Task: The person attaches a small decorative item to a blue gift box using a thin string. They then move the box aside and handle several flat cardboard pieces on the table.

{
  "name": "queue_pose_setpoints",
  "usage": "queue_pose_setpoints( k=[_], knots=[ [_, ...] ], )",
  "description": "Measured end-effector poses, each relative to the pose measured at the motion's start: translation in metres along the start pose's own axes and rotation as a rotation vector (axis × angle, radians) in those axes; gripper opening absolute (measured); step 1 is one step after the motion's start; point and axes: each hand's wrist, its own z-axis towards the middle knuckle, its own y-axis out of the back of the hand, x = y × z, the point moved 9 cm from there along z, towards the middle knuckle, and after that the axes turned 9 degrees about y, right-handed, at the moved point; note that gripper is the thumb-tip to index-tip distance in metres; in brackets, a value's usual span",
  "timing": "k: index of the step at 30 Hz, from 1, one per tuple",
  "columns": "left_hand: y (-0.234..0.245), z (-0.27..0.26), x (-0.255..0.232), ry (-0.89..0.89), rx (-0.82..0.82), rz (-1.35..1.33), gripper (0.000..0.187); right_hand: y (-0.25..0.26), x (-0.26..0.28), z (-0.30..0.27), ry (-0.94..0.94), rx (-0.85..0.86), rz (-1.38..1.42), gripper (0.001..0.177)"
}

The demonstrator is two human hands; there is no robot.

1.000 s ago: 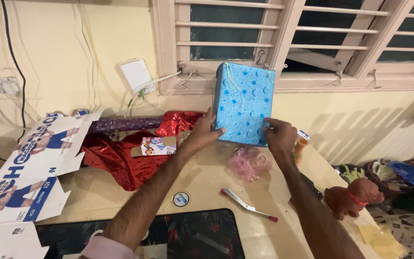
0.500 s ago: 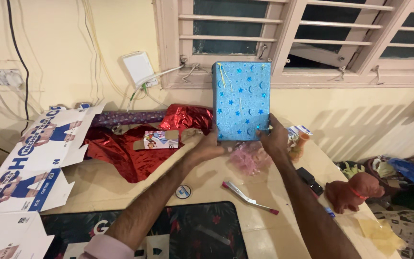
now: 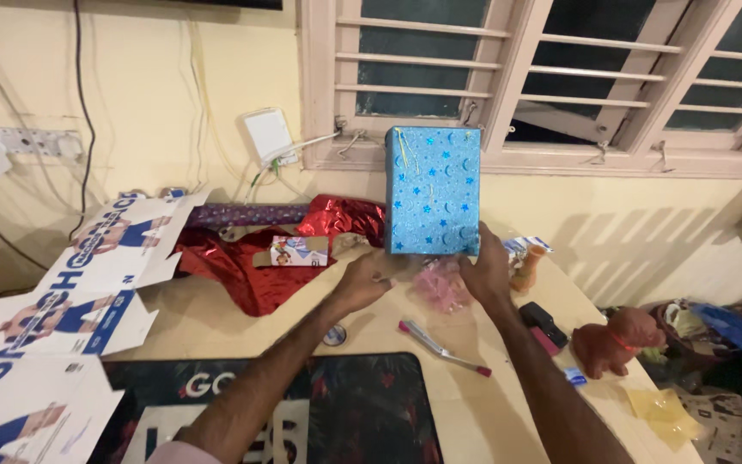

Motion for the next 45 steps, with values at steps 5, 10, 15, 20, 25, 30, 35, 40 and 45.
queue_pose_setpoints(
  k=[5,10,15,20,25,30,35,40,45],
  knots=[
    [0.007,-0.031,0.013,0.047,0.004,0.096,0.065,0.006,0.020,-0.010,0.089,0.023,-0.033,0.063],
    [0.013,-0.051,0.015,0.078,0.036,0.028,0.061,-0.006,0.004,-0.023,-0.079,0.116,0.052,0.058],
    [0.023,-0.051,0.001,0.004,-0.027,-0.004,0.066,-0.010,-0.013,-0.022,-0.107,0.017,0.077,0.071],
    [0.017,-0.004,-0.003,-0.044,-0.119,0.027,0.086,-0.023,-0.046,0.009,-0.195,0.010,0.004,0.090],
    [-0.013,0.064,0.004,-0.221,-0.111,-0.148,0.087,-0.028,-0.046,0.009,-0.230,0.012,0.220,0.062],
    [-0.027,0.087,0.023,-0.065,-0.160,-0.405,0.055,-0.026,-0.045,-0.008,-0.364,-0.128,0.516,0.063],
    [-0.047,0.045,0.026,0.311,0.107,-1.071,0.048,-0.009,-0.011,-0.022,-0.076,-0.264,0.455,0.061],
    [-0.014,0.007,0.016,0.269,-0.007,-0.900,0.032,0.015,0.029,-0.019,-0.040,-0.273,0.444,0.059],
    [0.010,-0.005,0.004,0.080,-0.028,-0.973,0.030,0.041,0.081,-0.010,0.044,-0.321,0.570,0.056]
  ],
)
